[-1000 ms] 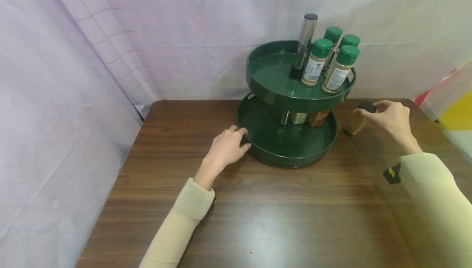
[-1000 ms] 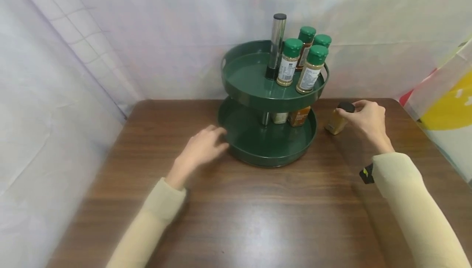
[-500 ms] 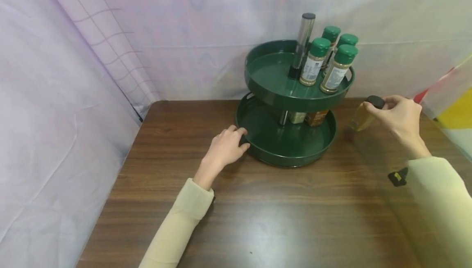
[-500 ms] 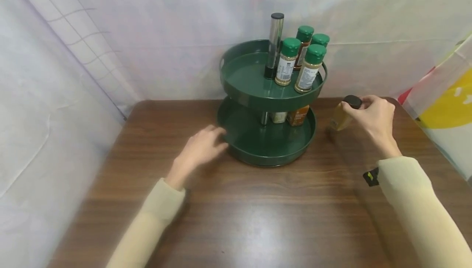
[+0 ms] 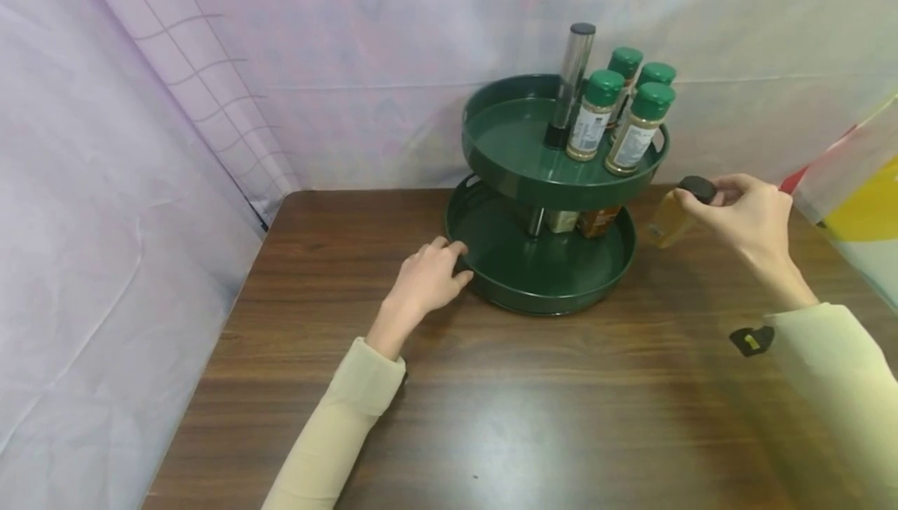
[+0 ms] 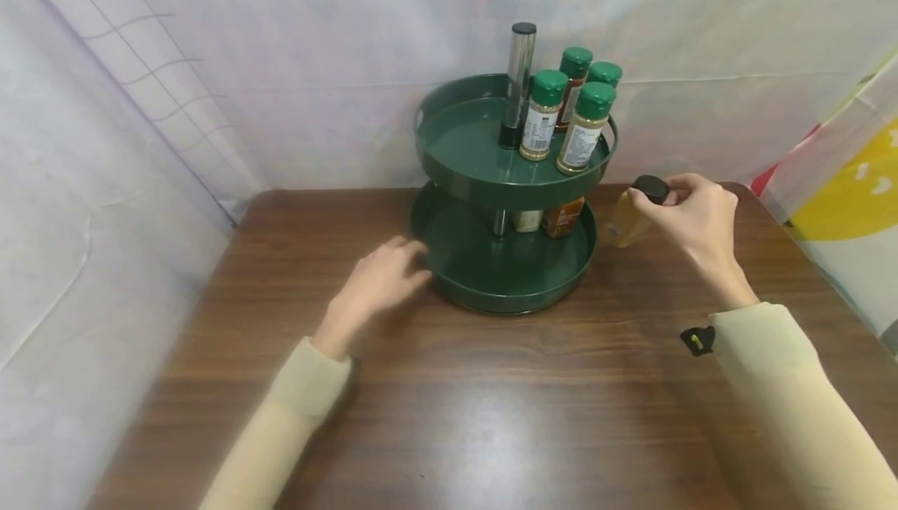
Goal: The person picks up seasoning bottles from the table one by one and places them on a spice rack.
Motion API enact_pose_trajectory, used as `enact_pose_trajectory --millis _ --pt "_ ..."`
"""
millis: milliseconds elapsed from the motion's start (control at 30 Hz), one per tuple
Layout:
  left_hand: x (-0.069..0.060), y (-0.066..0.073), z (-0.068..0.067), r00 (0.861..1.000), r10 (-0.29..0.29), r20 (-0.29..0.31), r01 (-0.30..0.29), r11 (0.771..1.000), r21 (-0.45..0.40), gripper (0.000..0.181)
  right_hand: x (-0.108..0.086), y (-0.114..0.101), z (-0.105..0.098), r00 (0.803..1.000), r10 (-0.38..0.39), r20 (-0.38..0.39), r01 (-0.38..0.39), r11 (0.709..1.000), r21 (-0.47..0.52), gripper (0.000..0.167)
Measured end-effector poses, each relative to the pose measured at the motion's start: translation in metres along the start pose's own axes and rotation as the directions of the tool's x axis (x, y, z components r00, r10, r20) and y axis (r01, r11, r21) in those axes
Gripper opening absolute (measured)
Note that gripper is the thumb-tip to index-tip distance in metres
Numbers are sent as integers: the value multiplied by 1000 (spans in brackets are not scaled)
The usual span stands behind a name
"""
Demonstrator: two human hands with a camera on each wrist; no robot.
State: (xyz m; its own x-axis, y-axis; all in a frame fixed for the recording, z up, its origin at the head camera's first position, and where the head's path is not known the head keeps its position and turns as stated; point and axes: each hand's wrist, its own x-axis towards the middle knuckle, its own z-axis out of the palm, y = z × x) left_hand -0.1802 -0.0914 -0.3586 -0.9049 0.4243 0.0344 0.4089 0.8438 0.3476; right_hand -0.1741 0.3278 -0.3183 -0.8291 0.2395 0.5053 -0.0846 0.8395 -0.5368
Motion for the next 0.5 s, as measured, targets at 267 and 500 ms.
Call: enact_pose_trajectory --millis 267,500 --pt "0 0 1 1000 2 -1 -2 1000 -5 44 -6 -15 2 1000 -2 15 2 1000 9 54" --pt "0 0 0 1000 -4 3 4 1000 -7 45 -12 -32 13 998 -36 50 34 999 29 51"
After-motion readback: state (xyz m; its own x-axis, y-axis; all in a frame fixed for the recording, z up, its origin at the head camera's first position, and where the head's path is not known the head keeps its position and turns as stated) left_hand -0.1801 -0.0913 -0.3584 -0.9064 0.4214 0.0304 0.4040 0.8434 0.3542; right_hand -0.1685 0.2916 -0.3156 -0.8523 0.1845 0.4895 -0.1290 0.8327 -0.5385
